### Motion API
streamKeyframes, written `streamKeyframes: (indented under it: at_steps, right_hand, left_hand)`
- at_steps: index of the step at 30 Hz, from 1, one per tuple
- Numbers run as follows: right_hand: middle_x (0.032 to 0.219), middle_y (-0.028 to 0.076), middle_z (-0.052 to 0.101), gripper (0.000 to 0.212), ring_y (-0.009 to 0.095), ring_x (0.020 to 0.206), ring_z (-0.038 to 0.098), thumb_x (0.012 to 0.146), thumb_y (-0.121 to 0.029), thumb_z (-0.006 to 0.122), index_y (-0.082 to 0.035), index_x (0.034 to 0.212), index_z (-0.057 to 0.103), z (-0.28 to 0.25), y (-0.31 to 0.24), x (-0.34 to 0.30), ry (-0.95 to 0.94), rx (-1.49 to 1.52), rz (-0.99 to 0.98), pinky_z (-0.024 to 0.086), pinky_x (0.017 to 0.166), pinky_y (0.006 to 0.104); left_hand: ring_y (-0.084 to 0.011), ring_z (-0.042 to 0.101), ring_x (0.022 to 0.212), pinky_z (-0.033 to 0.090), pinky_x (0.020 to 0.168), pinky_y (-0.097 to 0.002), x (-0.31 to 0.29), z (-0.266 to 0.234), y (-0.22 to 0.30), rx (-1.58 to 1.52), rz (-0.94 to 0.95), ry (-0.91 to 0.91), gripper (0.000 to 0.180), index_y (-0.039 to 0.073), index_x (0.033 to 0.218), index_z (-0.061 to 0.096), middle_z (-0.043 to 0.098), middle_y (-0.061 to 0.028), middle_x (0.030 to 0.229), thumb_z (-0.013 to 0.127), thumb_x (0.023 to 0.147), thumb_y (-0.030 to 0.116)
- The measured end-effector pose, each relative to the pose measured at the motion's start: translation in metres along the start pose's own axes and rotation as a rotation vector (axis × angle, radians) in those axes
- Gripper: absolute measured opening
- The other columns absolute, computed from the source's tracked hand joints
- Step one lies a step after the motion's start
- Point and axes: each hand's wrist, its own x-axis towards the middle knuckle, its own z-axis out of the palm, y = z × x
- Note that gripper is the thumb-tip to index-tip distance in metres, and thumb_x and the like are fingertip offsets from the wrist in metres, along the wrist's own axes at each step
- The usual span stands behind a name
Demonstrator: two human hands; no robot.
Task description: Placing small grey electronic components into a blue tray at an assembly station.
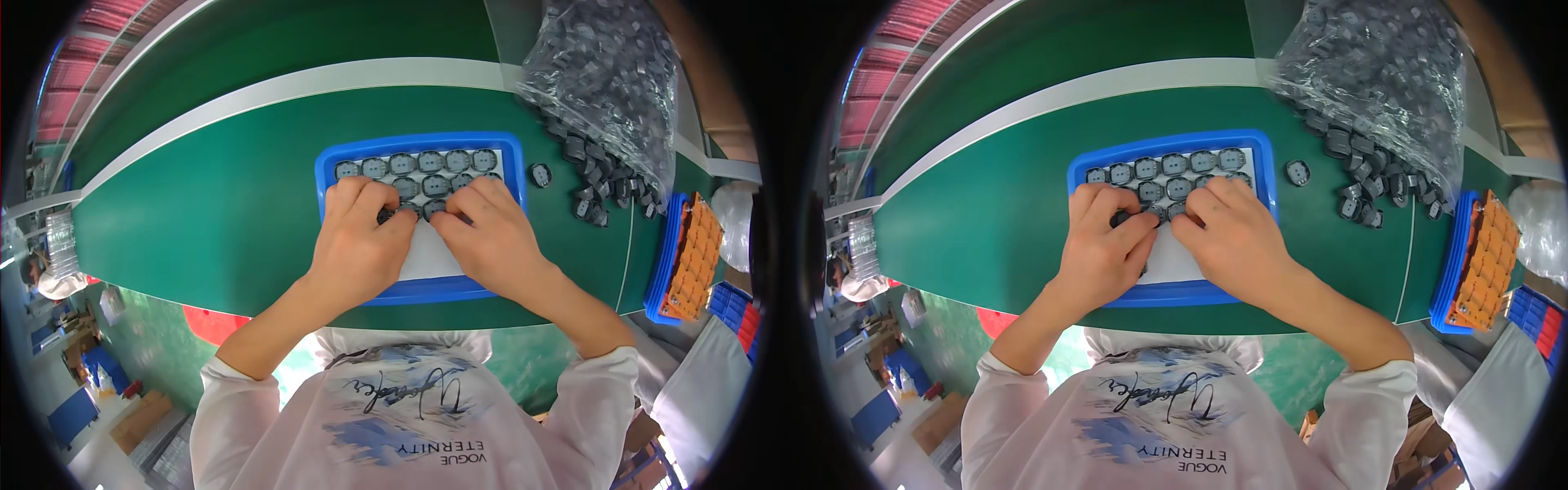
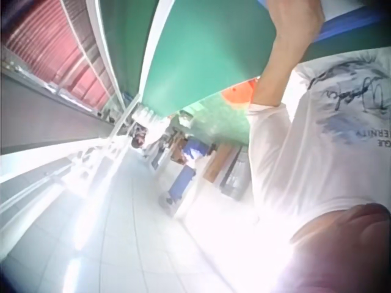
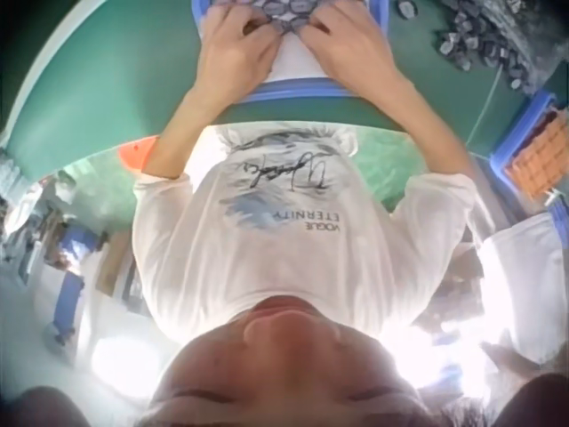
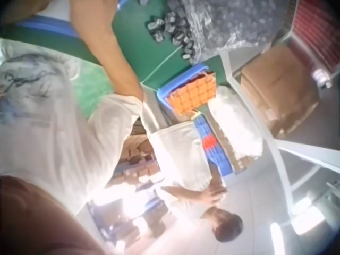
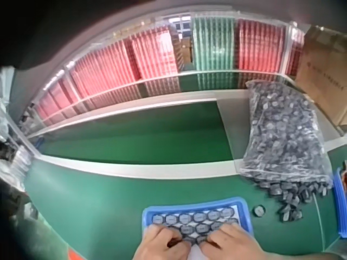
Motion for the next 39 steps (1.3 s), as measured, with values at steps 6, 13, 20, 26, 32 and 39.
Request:
streamKeyframes:
  at_steps: [6, 13, 20, 26, 32, 39]
  right_hand:
    - [0.099, 0.009, 0.064, 0.024, 0.028, 0.093, 0.062, 0.078, -0.005, 0.079, -0.005, 0.100, 0.071, -0.039, -0.005, -0.011, 0.164, 0.079, 0.169, 0.051, 0.082, 0.0393]
    - [0.114, 0.014, 0.064, 0.026, 0.031, 0.103, 0.063, 0.079, -0.004, 0.078, -0.003, 0.103, 0.068, -0.066, 0.033, -0.102, 0.509, -0.182, 0.726, 0.052, 0.088, 0.0389]
    - [0.119, 0.014, 0.062, 0.031, 0.035, 0.112, 0.054, 0.075, -0.003, 0.077, -0.006, 0.102, 0.062, -0.055, 0.034, -0.109, 0.504, -0.257, 0.671, 0.042, 0.097, 0.0441]
    - [0.106, 0.009, 0.062, 0.024, 0.032, 0.106, 0.055, 0.076, 0.001, 0.073, -0.007, 0.096, 0.062, -0.055, 0.042, -0.115, 0.530, -0.281, 0.612, 0.042, 0.093, 0.0432]
    - [0.100, 0.011, 0.064, 0.026, 0.033, 0.104, 0.057, 0.079, 0.003, 0.070, -0.005, 0.104, 0.066, -0.065, 0.040, -0.102, 0.609, -0.319, 0.592, 0.044, 0.092, 0.0438]
    - [0.103, 0.012, 0.062, 0.019, 0.027, 0.090, 0.064, 0.085, 0.001, 0.069, 0.000, 0.104, 0.069, -0.069, 0.033, -0.101, 0.586, -0.059, 0.631, 0.053, 0.071, 0.0370]
  left_hand:
    - [-0.0291, 0.055, 0.089, 0.045, 0.079, -0.0413, 0.017, -0.019, -0.001, -0.114, 0.042, 0.056, 0.019, 0.005, 0.087, 0.073, 0.060, -0.0076, 0.091, 0.078, 0.068, 0.002]
    - [-0.0260, 0.058, 0.087, 0.046, 0.076, -0.0381, 0.114, 0.024, 0.032, -0.208, 0.350, -0.034, 0.016, 0.003, 0.087, 0.068, 0.062, -0.0064, 0.087, 0.072, 0.072, 0.002]
    - [-0.0297, 0.060, 0.094, 0.047, 0.086, -0.0402, 0.152, 0.071, 0.054, 0.077, 0.496, -0.446, 0.019, 0.003, 0.097, 0.071, 0.065, -0.0089, 0.091, 0.065, 0.079, 0.005]
    - [-0.0306, 0.060, 0.089, 0.048, 0.084, -0.0421, 0.127, 0.033, 0.055, -0.101, 0.398, -0.286, 0.022, 0.002, 0.099, 0.068, 0.064, -0.0121, 0.088, 0.070, 0.077, 0.006]
    - [-0.0335, 0.057, 0.099, 0.046, 0.086, -0.0459, 0.065, 0.003, 0.033, -0.119, 0.364, -0.198, 0.025, 0.002, 0.096, 0.066, 0.062, -0.0126, 0.089, 0.076, 0.074, 0.009]
    - [-0.0396, 0.049, 0.113, 0.042, 0.095, -0.0519, 0.031, 0.016, 0.019, -0.042, 0.283, -0.168, 0.031, 0.001, 0.096, 0.067, 0.056, -0.0157, 0.109, 0.080, 0.069, 0.008]
